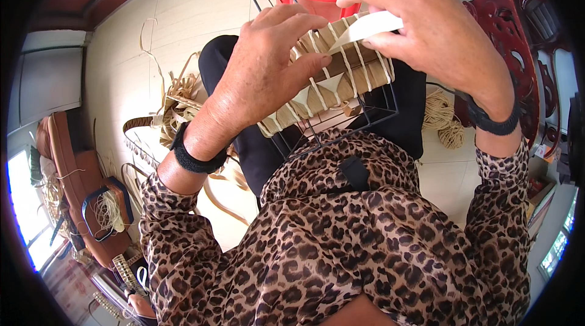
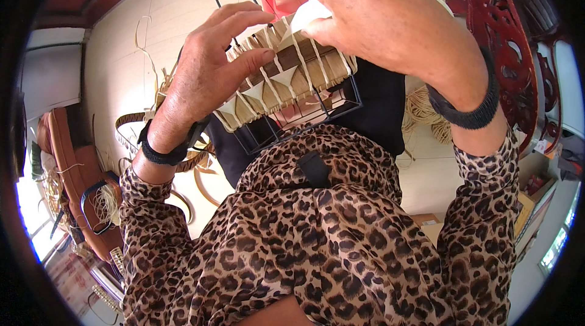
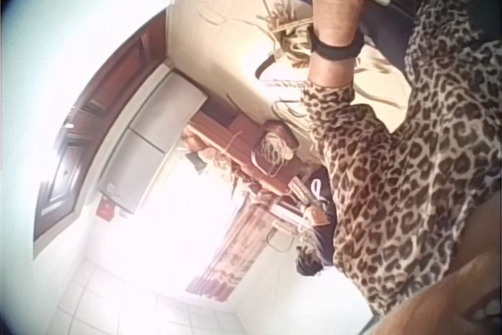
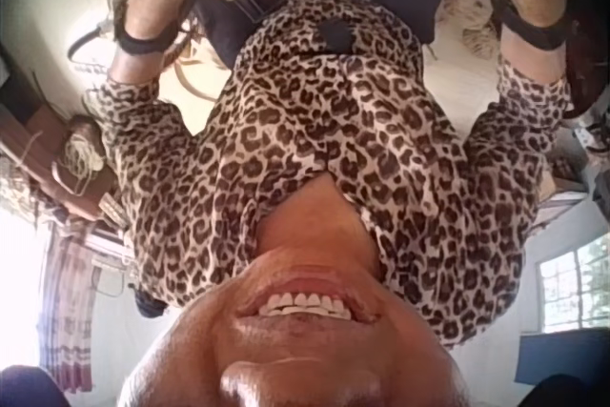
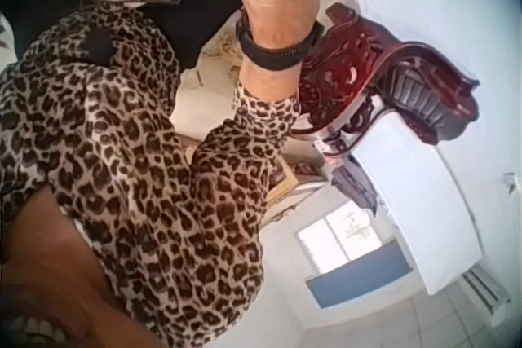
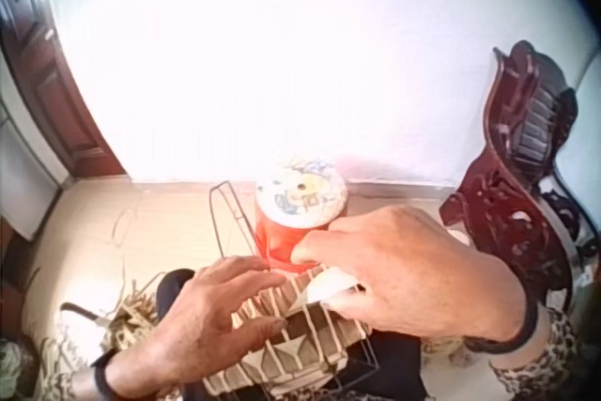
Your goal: The person weaves a basket by threading strips of light-colored material through a vertical wire frame. They use their hands to guide the strips over and under the frame, occasionally pulling them tight and adjusting the position of previously woven sections.
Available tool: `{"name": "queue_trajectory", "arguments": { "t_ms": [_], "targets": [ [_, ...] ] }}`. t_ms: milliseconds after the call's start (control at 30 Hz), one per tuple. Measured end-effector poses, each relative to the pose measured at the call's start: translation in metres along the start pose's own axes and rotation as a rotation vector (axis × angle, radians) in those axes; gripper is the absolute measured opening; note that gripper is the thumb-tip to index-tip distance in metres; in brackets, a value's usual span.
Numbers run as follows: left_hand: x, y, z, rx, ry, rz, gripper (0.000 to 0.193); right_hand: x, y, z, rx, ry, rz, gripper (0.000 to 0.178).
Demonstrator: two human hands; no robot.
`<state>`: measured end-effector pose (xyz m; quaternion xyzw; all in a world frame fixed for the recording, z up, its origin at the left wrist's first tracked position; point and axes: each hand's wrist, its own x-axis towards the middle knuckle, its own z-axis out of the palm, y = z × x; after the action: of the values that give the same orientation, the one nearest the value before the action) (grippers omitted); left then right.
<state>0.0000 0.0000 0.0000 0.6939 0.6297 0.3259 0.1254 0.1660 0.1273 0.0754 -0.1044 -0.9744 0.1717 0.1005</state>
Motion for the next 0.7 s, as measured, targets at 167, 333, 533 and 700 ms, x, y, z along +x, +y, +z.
{"name": "queue_trajectory", "arguments": {
  "t_ms": [167,333,533,700],
  "targets": [
    [0.005,0.009,0.003,0.046,-0.023,-0.011,0.036,-0.011,-0.009,0.009,-0.118,0.034,-0.007,0.027],
    [0.018,0.009,0.013,0.066,0.040,0.148,0.022,-0.005,0.008,0.010,-0.343,0.121,-0.241,0.013],
    [0.023,0.004,0.029,0.041,-0.006,0.091,0.009,-0.025,0.005,0.028,-0.240,-0.017,-0.107,0.008],
    [0.030,0.000,0.031,0.009,-0.070,0.000,0.013,-0.029,0.017,0.031,-0.334,0.183,-0.053,0.006]
  ]
}}
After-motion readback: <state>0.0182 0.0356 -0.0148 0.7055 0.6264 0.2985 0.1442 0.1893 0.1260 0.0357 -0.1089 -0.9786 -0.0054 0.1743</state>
